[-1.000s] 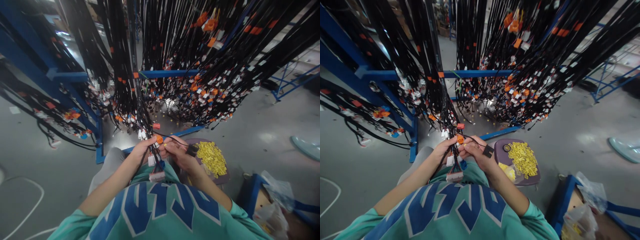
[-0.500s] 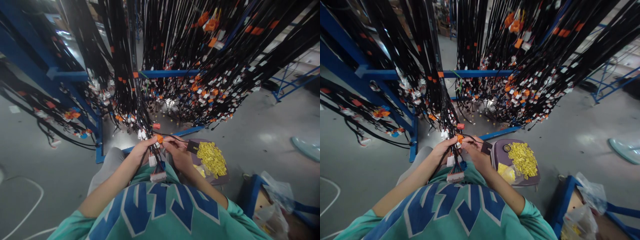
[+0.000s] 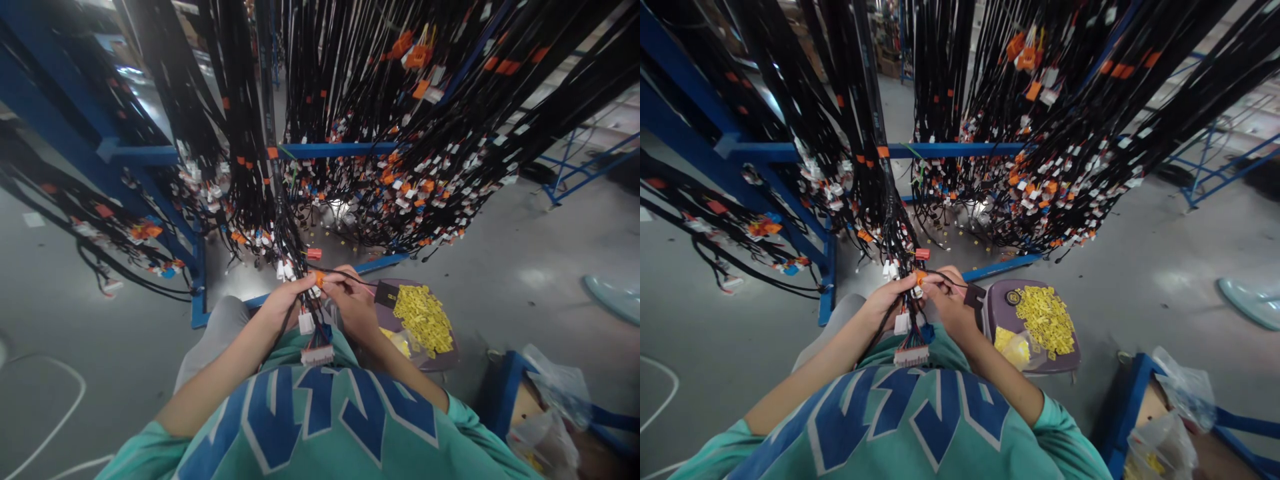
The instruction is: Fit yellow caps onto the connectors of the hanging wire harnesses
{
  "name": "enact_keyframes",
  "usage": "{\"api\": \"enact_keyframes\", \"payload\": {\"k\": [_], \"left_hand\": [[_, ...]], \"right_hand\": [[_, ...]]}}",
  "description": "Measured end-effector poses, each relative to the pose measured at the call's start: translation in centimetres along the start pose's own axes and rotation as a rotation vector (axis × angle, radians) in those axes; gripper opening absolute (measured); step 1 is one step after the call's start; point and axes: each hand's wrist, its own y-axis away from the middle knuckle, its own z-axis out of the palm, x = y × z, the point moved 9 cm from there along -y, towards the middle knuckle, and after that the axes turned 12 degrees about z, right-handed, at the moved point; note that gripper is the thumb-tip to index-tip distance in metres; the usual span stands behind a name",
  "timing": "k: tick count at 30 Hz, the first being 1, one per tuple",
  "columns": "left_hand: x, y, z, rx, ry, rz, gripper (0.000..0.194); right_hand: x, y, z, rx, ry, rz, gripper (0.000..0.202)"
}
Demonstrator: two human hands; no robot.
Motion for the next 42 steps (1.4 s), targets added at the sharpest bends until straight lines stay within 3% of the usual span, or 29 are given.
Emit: {"api": "enact_keyframes", "payload": {"k": [11,17,22,32,39,42], "left_hand": [[0.3,0.4,0.4,-0.024,-0.011,0.009,0.012],[0.5,0.4,0.1,-0.016,-0.065,0.02,0.008],[0.4,0.7,0.6,-0.071,-0.087,0.033,0.008],[0.7,0.7,0.7,-0.128,-0.172,0.093,0.008],[1.5,-0.3,0.6,-0.038,-0.074,0.043,0.013],[2.4,-0.6,0.4,0.042,0.004,0.015,0.017]], "right_hand": [[0.2,-0.1,0.3,-0.068,-0.012,0.025,0.009],[1.5,-0.5,0.7,-0.109,-0.242,0.223,0.026],[2.2,-0.7,1.4,-0.237,-0.216,0.352,0.032],[2.1,-1.1,1.4,-0.23,-0.206,0.307,0.027],[2.5,-2.5,0.6,-0.163,-0.187,0.267,0.027],[2.7,-2.1,0.2,-0.232,-0.124,0.303,0.034]]}}
